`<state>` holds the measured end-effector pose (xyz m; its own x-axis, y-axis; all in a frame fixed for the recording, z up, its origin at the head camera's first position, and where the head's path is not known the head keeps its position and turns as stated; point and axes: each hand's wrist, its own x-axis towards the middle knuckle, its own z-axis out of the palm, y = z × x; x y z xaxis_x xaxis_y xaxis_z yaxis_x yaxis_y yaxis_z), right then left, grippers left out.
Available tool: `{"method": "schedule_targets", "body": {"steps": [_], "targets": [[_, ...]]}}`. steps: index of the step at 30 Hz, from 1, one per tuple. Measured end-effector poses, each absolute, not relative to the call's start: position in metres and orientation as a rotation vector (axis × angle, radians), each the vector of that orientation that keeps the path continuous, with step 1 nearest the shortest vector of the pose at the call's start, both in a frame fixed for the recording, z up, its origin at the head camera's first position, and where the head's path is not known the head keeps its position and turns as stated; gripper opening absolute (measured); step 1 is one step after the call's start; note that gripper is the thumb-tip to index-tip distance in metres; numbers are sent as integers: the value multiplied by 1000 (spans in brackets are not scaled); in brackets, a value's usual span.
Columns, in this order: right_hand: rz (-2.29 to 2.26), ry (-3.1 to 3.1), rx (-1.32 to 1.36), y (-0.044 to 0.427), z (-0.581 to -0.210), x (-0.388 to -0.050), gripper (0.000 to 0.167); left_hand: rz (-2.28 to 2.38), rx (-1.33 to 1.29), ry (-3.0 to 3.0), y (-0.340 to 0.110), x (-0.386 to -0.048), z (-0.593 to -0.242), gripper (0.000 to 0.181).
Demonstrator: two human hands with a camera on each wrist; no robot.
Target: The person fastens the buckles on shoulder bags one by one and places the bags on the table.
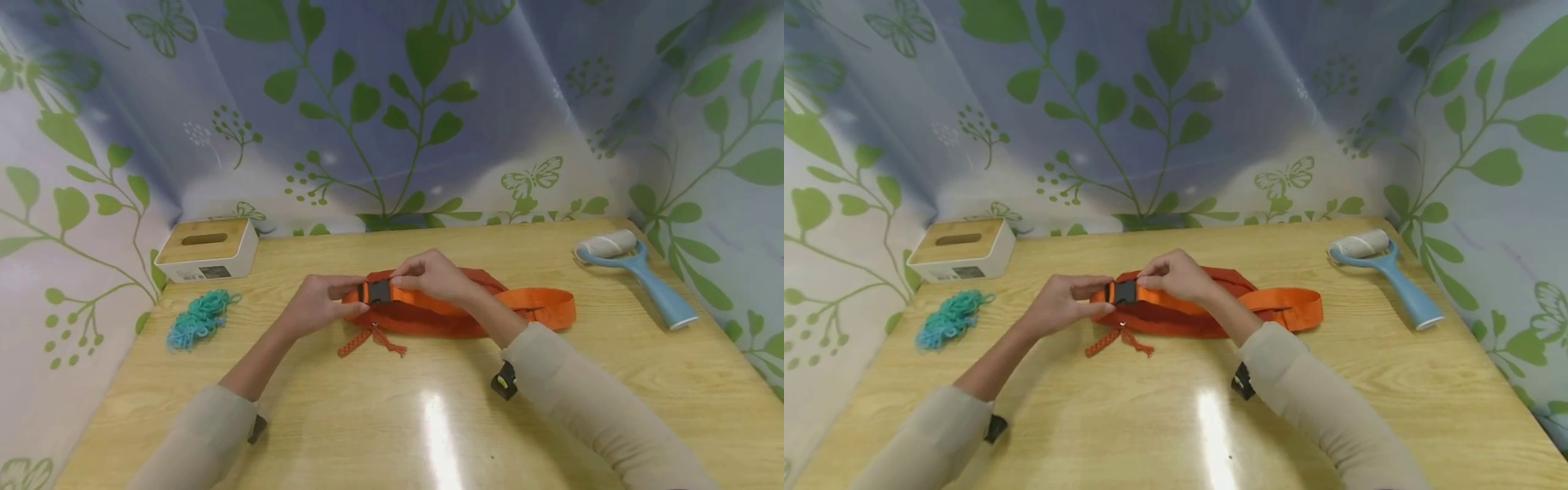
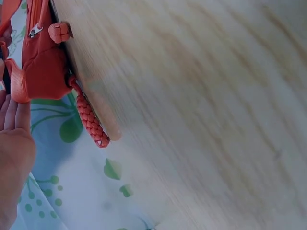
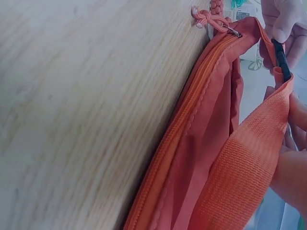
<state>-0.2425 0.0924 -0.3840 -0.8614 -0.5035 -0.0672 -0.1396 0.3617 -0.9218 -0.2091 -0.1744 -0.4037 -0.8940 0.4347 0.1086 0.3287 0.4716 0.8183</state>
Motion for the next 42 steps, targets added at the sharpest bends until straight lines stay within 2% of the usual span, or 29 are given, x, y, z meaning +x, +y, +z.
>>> {"method": "schedule_targets", "body": {"steps": [11, 21, 42], "targets": [[-1492, 2277, -509, 94, -387, -247, 21, 1460, 656, 2553, -174, -212, -404, 56], [-1454, 2290, -470, 98, -385, -249, 25, 1427, 716, 2599, -172, -215, -405, 50], [-1396, 2257, -451, 100, -393, -254, 24, 1236, 727, 2607, -171, -221, -411, 50]]}}
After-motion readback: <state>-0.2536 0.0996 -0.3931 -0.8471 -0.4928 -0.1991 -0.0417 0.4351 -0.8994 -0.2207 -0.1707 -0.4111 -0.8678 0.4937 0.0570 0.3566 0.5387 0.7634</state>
